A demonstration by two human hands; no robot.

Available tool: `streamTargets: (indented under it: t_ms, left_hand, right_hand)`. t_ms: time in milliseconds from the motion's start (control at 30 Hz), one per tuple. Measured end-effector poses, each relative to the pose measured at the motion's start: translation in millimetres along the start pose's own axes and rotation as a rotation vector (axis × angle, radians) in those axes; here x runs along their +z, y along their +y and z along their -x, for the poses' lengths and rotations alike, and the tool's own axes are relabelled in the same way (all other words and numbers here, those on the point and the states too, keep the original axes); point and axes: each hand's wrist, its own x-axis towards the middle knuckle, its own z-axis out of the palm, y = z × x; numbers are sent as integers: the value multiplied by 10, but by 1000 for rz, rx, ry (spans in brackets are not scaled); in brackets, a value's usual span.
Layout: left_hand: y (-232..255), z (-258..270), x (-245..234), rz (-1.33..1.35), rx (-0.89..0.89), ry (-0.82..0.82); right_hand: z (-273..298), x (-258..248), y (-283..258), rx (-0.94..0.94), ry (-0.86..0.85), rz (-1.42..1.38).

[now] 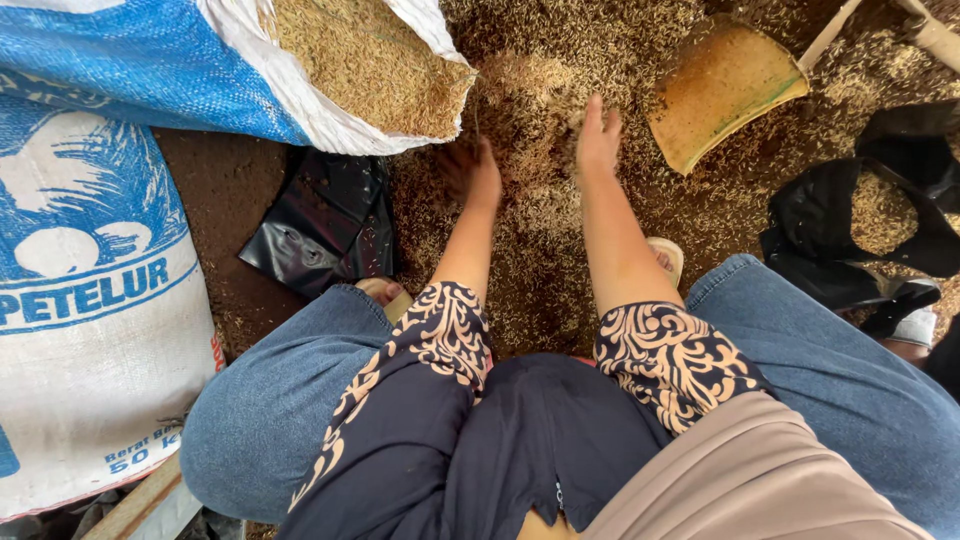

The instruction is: The person scoops grains from a large sack into small black plastic bags using a scoop. They then tie the bags and place them aside, repeating the process.

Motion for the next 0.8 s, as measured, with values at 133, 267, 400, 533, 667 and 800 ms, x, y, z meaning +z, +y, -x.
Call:
streamTargets:
  t_ms: [133, 267, 400, 533, 667, 800]
  left_hand:
    - [99, -11, 299, 322, 209, -266]
    - [332, 25, 321, 574, 208, -278]
    - [322, -113, 283, 552, 467, -38]
    - [314, -701, 254, 343, 58, -254]
    - [198, -1053, 383, 365, 124, -398]
    - [313, -1050, 504, 417, 387, -308]
  right_hand:
    - [266, 148, 58, 40, -84, 95]
    - [76, 19, -151, -37, -169, -57]
    - [-334, -86, -252, -1, -48, -140]
    - [-567, -68, -391, -214, 34, -11]
    - [-567, 115, -447, -192, -50, 6]
    - [-542, 164, -558, -214, -197, 125]
